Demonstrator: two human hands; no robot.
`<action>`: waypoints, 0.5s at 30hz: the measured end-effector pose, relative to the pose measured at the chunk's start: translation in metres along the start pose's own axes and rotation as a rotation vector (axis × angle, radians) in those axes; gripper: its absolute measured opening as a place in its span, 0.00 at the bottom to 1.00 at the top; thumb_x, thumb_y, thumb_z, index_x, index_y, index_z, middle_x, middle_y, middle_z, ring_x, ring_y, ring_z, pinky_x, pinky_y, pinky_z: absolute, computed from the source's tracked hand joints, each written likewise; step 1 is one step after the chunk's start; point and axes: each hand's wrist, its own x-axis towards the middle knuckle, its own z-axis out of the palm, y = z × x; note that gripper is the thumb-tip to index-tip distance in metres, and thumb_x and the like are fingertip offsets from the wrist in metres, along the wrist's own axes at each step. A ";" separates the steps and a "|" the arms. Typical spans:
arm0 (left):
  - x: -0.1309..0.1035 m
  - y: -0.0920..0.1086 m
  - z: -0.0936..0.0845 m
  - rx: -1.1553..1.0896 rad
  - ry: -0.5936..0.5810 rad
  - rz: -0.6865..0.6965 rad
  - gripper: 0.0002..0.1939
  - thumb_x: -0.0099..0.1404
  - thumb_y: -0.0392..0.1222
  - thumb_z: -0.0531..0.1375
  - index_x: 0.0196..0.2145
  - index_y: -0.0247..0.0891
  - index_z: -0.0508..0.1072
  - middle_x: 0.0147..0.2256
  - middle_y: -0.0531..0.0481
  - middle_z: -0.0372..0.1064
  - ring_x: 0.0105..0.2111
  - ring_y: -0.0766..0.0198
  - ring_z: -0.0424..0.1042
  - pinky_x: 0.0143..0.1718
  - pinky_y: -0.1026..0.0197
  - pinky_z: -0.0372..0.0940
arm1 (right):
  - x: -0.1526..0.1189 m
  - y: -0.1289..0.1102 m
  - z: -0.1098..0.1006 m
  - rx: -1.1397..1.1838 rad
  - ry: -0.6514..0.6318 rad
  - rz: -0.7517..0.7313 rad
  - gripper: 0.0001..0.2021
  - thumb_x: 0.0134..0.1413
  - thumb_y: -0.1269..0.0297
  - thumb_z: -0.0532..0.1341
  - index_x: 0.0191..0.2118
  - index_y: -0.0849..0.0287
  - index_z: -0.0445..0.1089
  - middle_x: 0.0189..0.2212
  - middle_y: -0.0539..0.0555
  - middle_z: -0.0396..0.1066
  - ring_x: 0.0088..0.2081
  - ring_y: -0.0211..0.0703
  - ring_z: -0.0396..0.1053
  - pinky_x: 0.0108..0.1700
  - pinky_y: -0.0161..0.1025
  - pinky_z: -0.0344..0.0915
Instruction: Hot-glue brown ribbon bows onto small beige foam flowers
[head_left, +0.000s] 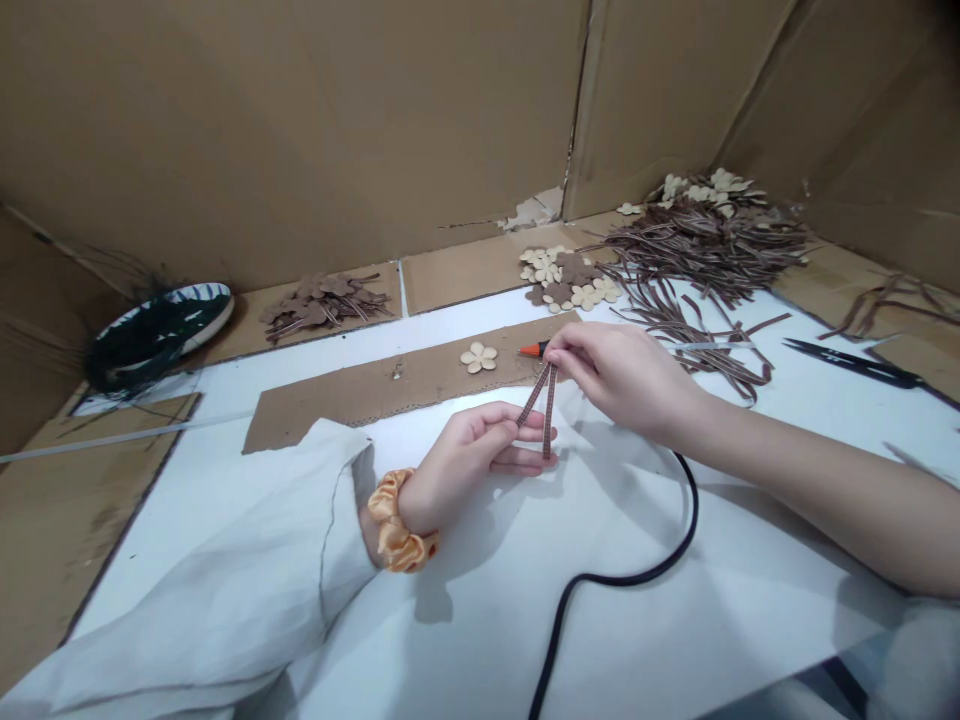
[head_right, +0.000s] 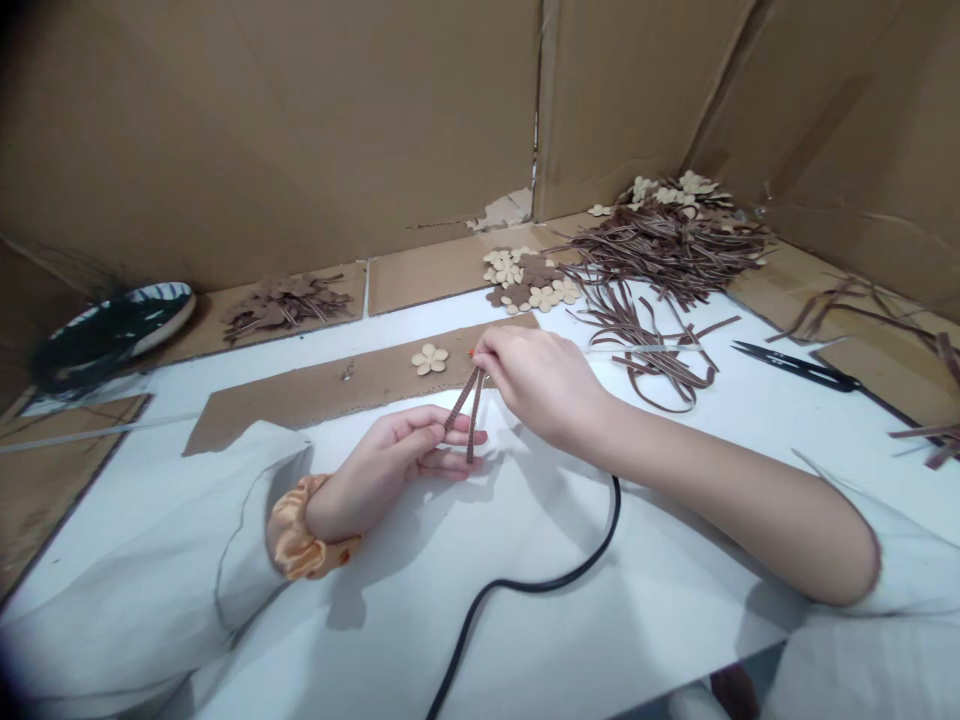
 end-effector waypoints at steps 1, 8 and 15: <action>0.000 0.000 0.000 0.004 0.002 0.001 0.11 0.59 0.43 0.61 0.37 0.32 0.74 0.39 0.40 0.76 0.33 0.60 0.77 0.40 0.58 0.70 | -0.001 -0.001 0.000 -0.025 0.019 -0.004 0.11 0.60 0.65 0.51 0.35 0.59 0.70 0.29 0.54 0.73 0.30 0.43 0.67 0.30 0.36 0.53; -0.001 0.001 0.001 0.000 0.005 -0.005 0.09 0.61 0.41 0.60 0.36 0.32 0.74 0.37 0.42 0.77 0.33 0.61 0.77 0.40 0.59 0.70 | -0.001 -0.004 -0.001 -0.147 0.014 0.024 0.10 0.61 0.63 0.52 0.34 0.58 0.69 0.29 0.54 0.73 0.30 0.44 0.67 0.28 0.36 0.50; -0.001 0.001 0.001 -0.011 0.009 0.006 0.09 0.60 0.42 0.61 0.34 0.32 0.75 0.35 0.43 0.77 0.33 0.61 0.77 0.39 0.61 0.70 | 0.001 -0.004 -0.004 -0.158 -0.004 0.021 0.10 0.61 0.64 0.52 0.33 0.59 0.68 0.29 0.54 0.72 0.30 0.43 0.66 0.28 0.36 0.50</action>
